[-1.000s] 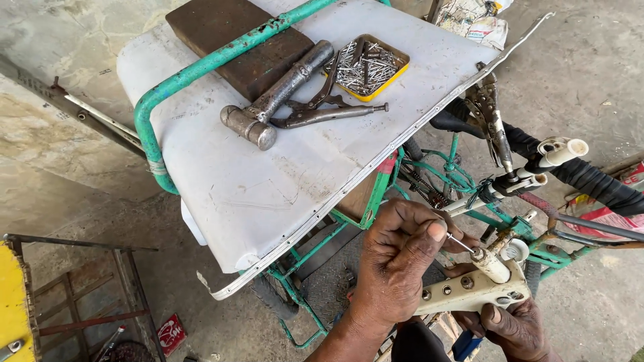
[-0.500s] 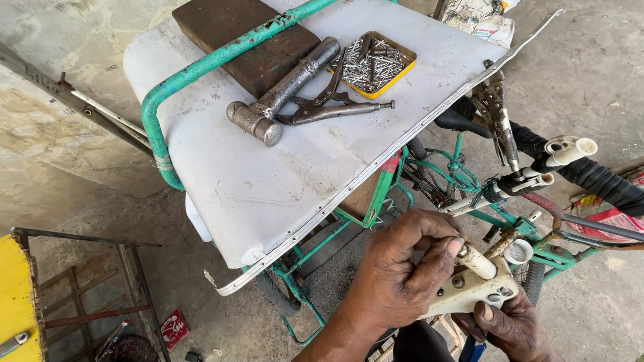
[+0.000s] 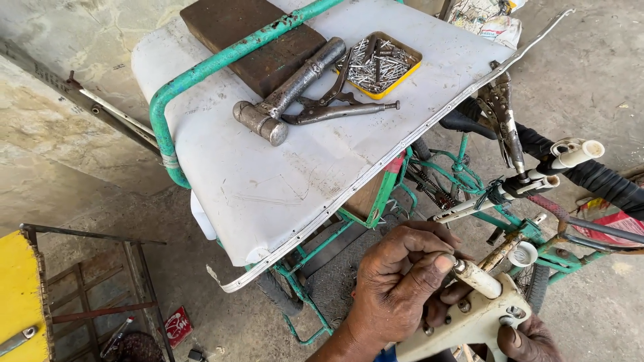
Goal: Riveting a plastic strip onto a bicycle frame using a manual rivet gun and other hand tools.
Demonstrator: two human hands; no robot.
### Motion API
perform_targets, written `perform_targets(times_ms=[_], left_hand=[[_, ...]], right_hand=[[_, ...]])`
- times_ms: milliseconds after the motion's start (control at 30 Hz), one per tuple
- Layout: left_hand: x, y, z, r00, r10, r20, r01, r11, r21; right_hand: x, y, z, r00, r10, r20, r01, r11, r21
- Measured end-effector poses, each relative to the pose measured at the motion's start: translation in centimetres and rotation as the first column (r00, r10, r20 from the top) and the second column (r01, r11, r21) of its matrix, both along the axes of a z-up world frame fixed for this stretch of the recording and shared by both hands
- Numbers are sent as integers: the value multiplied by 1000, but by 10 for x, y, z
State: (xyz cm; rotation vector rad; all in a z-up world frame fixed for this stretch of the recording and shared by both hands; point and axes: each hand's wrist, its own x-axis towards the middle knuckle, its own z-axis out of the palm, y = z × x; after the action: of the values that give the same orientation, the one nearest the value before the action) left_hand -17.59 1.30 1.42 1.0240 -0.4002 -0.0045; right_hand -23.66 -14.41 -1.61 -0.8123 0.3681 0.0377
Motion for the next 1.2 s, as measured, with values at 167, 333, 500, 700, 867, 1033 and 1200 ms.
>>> perform_targets(times_ms=[167, 333, 500, 700, 867, 1033, 1200], left_hand=[[-8, -7, -7, 993, 113, 21, -111, 990, -85], [-17, -2, -30, 983, 181, 9, -181, 983, -22], [-26, -1, -51, 977, 209, -31, -210, 977, -30], [-31, -1, -52, 977, 198, -79, -202, 978, -45], [-11, -22, -68, 977, 96, -191, -149, 948, -283], [43, -57, -78, 904, -32, -425, -180, 875, -448], [91, -85, -79, 824, -147, -547, -243, 781, -576]], right_hand=[[-4, 1, -8, 908, 192, 372, -236, 969, 75], [-21, -16, -48, 928, 244, 283, -266, 963, 41], [-36, -5, -64, 971, 162, 174, -206, 938, 278], [-31, 3, -50, 928, 307, 213, -356, 899, 256], [-18, -20, -57, 987, 88, 137, -60, 979, -193], [62, -70, -30, 933, 356, 53, -260, 768, -585], [124, -97, -11, 931, 355, -79, -247, 456, -855]])
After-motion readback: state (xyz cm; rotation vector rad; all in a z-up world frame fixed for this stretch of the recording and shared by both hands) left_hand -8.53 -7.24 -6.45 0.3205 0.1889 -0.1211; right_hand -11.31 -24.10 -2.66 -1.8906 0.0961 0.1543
